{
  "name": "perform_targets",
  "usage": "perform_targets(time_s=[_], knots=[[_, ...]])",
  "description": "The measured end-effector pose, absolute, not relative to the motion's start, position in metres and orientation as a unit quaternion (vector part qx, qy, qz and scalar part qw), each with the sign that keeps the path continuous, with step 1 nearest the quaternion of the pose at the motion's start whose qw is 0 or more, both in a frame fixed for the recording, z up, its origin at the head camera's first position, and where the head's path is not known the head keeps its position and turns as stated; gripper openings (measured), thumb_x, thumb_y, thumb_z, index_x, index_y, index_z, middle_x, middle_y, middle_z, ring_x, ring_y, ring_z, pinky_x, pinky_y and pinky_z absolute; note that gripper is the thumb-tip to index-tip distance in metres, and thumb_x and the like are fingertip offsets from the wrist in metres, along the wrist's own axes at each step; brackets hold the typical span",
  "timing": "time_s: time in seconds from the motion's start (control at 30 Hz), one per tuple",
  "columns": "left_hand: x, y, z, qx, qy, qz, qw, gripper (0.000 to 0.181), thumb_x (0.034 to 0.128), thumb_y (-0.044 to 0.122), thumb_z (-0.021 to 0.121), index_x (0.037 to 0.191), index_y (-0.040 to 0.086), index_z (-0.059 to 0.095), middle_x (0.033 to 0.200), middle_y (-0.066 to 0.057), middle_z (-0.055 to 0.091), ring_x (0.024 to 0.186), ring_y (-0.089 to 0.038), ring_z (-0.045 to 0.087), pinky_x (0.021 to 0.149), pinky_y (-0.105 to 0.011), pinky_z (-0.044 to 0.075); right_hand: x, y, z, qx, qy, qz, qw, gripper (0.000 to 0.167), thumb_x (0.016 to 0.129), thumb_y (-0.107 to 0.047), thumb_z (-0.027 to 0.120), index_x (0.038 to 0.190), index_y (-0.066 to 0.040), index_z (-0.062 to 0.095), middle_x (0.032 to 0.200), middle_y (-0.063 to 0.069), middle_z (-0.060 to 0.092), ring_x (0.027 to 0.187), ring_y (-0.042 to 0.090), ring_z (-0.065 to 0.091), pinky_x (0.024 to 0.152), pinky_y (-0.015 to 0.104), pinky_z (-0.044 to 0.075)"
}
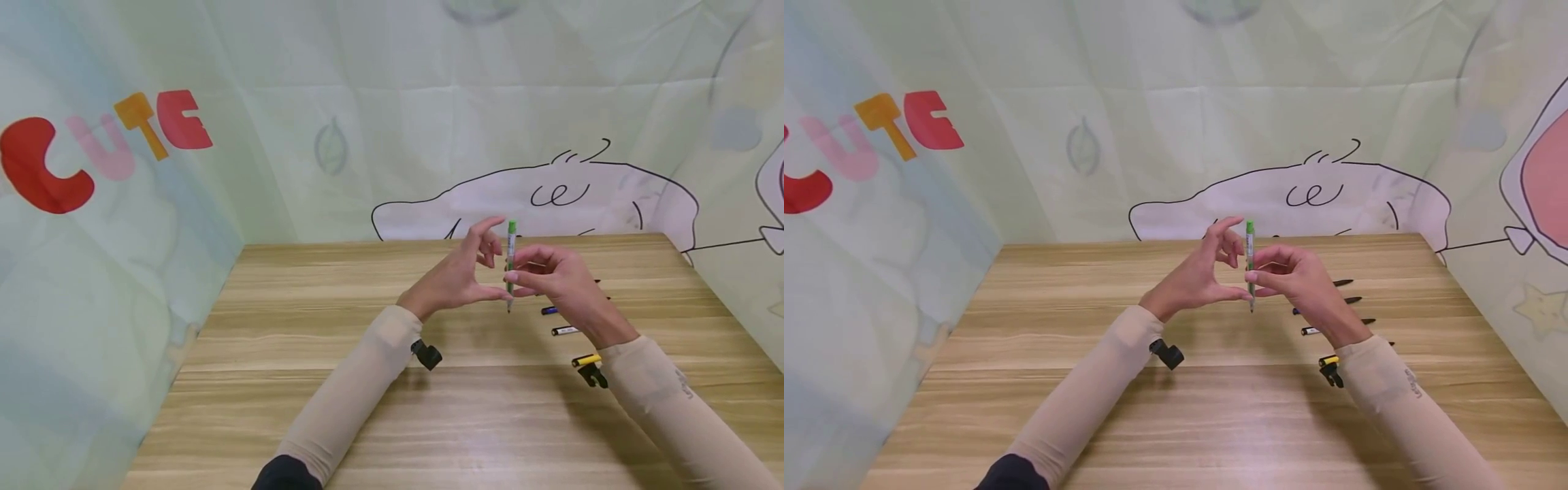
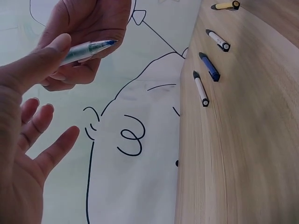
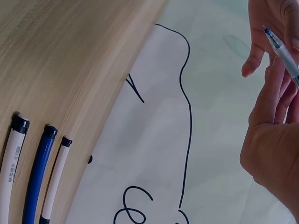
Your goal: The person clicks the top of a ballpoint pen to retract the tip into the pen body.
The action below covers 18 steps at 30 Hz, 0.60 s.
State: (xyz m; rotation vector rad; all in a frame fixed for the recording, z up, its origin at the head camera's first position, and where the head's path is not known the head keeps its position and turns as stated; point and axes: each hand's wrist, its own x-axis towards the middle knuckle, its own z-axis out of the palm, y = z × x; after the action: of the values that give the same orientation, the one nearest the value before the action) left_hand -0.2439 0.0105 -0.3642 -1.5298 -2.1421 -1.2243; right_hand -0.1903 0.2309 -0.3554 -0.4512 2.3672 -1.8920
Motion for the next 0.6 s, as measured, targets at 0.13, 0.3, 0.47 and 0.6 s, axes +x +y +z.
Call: perform_targets(time_s=[0.13,0.3,0.47,0.6], knots=[[-0.2447,0.0116,-0.3638,-0.525,-0.735,-0.414,0.115,0.116,0.0745,0.022,0.093,0.155,0.01,0.01,0.112,-0.007,0.048,0.094,-0.015,0.053,0.088,-0.02,0.05,-0.1904,0.2303,-0.3553,-0.146,0.769,-0.621,0.041,0.026,0.093,-0.018,0.075,0.113,-0.003,0.065,0.111,0.008,0.068,0.096,0.018,0.072,0.08,0.041,0.062],[-0.2446,0.0126,-0.3628,-0.529,-0.734,-0.41,0.114,0.115,0.0754,0.022,0.092,0.155,0.011,0.01,0.112,-0.007,0.048,0.095,-0.014,0.053,0.088,-0.018,0.049,-0.1906,0.2298,-0.3554,-0.146,0.765,-0.626,0.04,0.024,0.094,-0.017,0.075,0.112,-0.003,0.066,0.109,0.007,0.068,0.095,0.018,0.072,0.079,0.039,0.063],[-0.2448,0.0126,-0.3625,-0.53,-0.737,-0.404,0.116,0.115,0.0762,0.023,0.091,0.156,0.012,0.01,0.112,-0.006,0.049,0.095,-0.014,0.053,0.088,-0.018,0.049,-0.1898,0.2289,-0.3555,-0.142,0.761,-0.631,0.04,0.023,0.093,-0.015,0.075,0.11,-0.003,0.066,0.106,0.004,0.068,0.092,0.017,0.071,0.079,0.038,0.063],[-0.2454,0.0128,-0.3634,-0.533,-0.734,-0.405,0.112,0.113,0.0768,0.024,0.091,0.157,0.013,0.012,0.112,-0.008,0.05,0.094,-0.013,0.053,0.087,-0.02,0.049,-0.1891,0.2273,-0.3561,-0.136,0.751,-0.645,0.044,0.021,0.093,-0.013,0.076,0.109,-0.004,0.066,0.105,0.002,0.068,0.092,0.015,0.071,0.079,0.037,0.063]])
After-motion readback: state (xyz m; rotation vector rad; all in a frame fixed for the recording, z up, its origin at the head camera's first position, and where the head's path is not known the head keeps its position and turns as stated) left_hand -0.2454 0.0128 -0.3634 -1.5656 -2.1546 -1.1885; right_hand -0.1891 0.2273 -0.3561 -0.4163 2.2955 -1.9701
